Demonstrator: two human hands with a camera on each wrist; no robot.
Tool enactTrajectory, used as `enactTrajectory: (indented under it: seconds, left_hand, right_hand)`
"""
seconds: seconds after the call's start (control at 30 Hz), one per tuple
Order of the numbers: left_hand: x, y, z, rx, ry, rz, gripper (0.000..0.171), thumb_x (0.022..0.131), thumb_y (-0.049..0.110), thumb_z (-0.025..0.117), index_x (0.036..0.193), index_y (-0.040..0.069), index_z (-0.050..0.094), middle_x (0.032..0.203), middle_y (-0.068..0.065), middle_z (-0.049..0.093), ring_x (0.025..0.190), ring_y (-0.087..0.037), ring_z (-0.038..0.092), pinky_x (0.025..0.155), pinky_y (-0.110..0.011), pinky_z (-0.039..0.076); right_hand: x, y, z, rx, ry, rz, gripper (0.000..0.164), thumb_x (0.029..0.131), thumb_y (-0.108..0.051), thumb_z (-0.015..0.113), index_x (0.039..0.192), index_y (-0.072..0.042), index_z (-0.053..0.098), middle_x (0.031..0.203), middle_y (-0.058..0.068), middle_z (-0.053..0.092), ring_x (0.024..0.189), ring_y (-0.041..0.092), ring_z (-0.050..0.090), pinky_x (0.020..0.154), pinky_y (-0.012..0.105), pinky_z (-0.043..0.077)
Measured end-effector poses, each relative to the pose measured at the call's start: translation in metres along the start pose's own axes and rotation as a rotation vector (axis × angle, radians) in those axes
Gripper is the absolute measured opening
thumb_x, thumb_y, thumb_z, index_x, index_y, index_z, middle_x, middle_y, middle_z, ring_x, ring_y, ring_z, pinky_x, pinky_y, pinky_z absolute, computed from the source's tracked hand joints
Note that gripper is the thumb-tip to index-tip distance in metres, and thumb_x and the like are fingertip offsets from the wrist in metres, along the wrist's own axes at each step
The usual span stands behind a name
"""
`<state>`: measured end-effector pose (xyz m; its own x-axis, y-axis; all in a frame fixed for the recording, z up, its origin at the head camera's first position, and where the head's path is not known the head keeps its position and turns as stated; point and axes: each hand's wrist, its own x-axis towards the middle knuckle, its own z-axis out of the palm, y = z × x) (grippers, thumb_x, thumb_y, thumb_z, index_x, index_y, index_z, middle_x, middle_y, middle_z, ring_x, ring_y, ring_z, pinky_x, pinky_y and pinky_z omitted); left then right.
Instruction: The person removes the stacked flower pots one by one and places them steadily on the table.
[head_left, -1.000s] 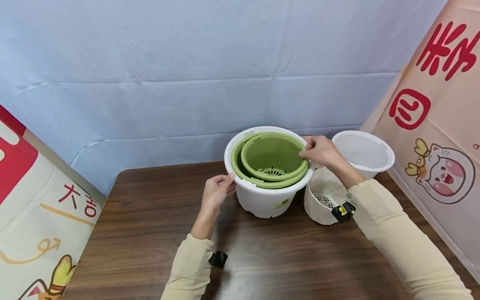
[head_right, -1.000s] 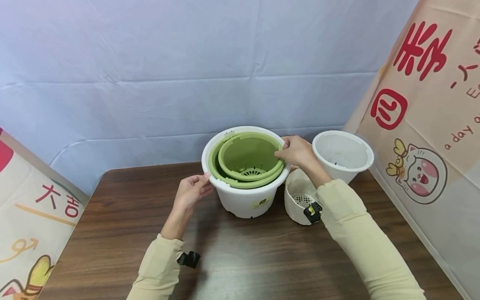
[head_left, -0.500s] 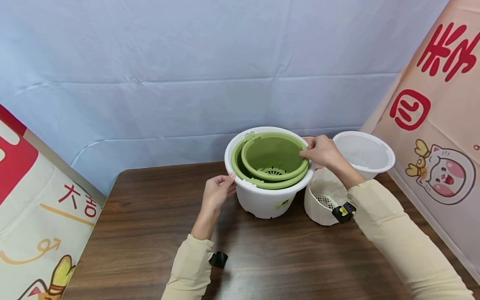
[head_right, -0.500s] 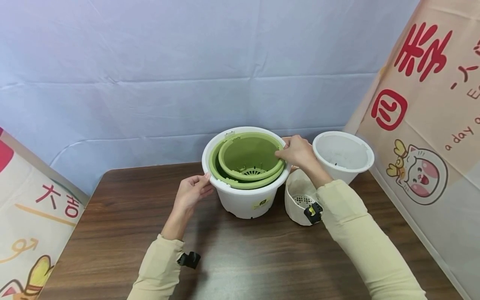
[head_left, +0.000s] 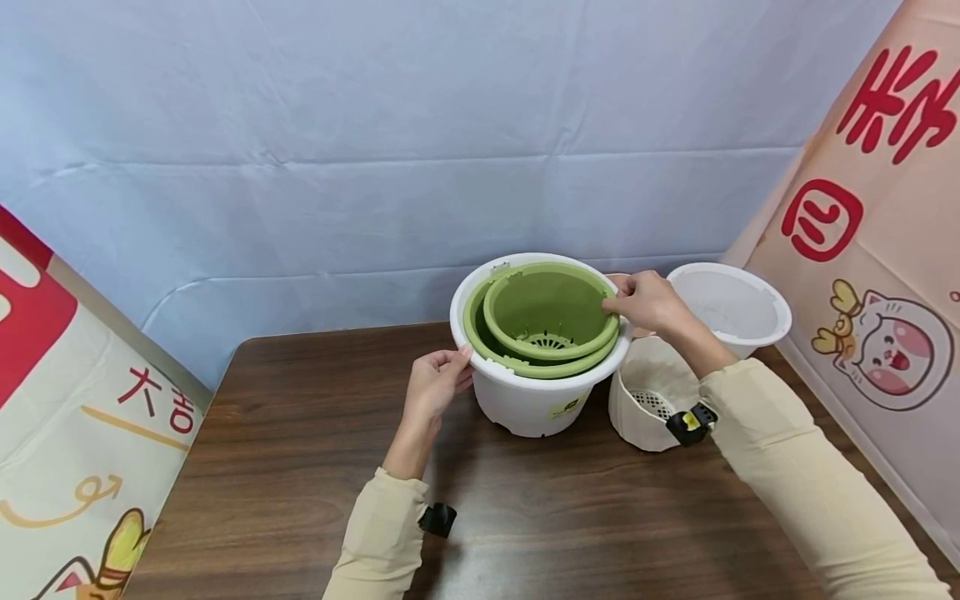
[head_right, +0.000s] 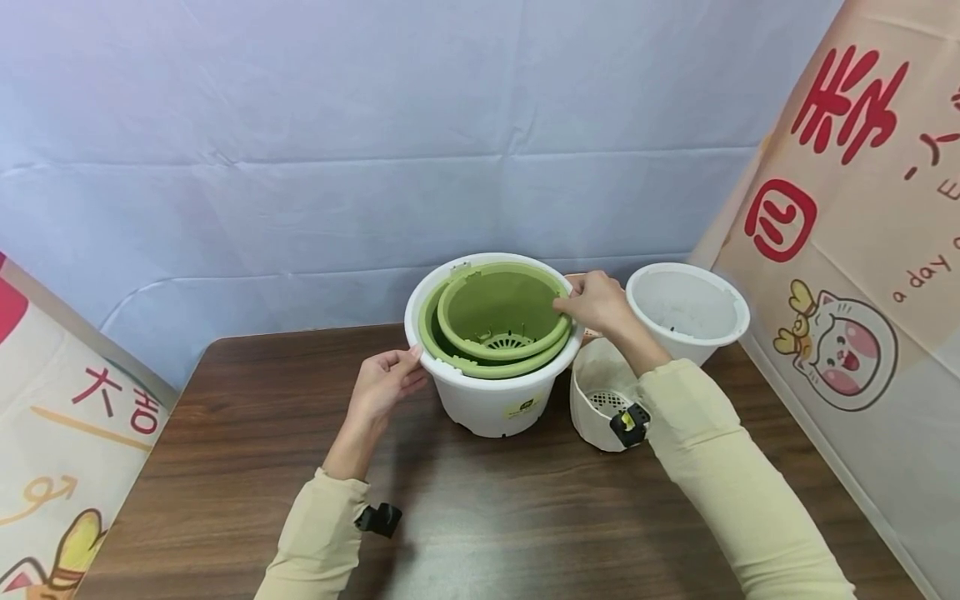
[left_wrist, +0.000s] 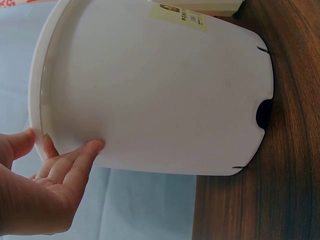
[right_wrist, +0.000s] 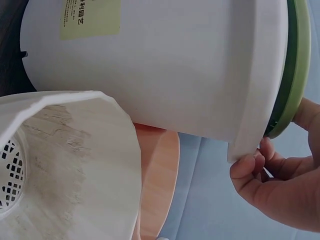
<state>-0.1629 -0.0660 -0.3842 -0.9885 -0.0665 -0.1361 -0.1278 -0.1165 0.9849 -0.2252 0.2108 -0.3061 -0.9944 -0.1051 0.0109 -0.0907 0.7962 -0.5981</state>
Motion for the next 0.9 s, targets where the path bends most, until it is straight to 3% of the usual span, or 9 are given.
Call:
enactTrajectory:
  seconds: [0.57, 0.9]
  left_hand:
    - [-0.0002, 0.0012, 0.0010, -0.010, 0.011, -0.003, 0.026, 0.091, 0.014, 0.058, 0.096, -0.011, 0.059, 0.098, -0.025, 0.064, 0.097, -0.028, 0.061, 0.086, -0.044, 0.048]
    - [-0.0006, 0.0013, 0.0010, -0.005, 0.011, -0.011, 0.027, 0.091, 0.016, 0.059, 0.097, -0.010, 0.060, 0.099, -0.024, 0.064, 0.098, -0.027, 0.061, 0.084, -0.039, 0.050]
  right_hand:
    - [0.0006, 0.0008, -0.0040, 0.112, -0.069, 0.044, 0.027, 0.080, -0.013, 0.058, 0.060, -0.008, 0.042, 0.053, -0.002, 0.040, 0.051, 0.013, 0.043, 0.048, 0.025, 0.038]
    - [-0.0028, -0.0032, -0.0079, 0.188, -0.090, 0.062, 0.024, 0.087, -0.013, 0.056, 0.071, -0.002, 0.042, 0.075, 0.008, 0.050, 0.065, 0.015, 0.053, 0.060, 0.026, 0.050]
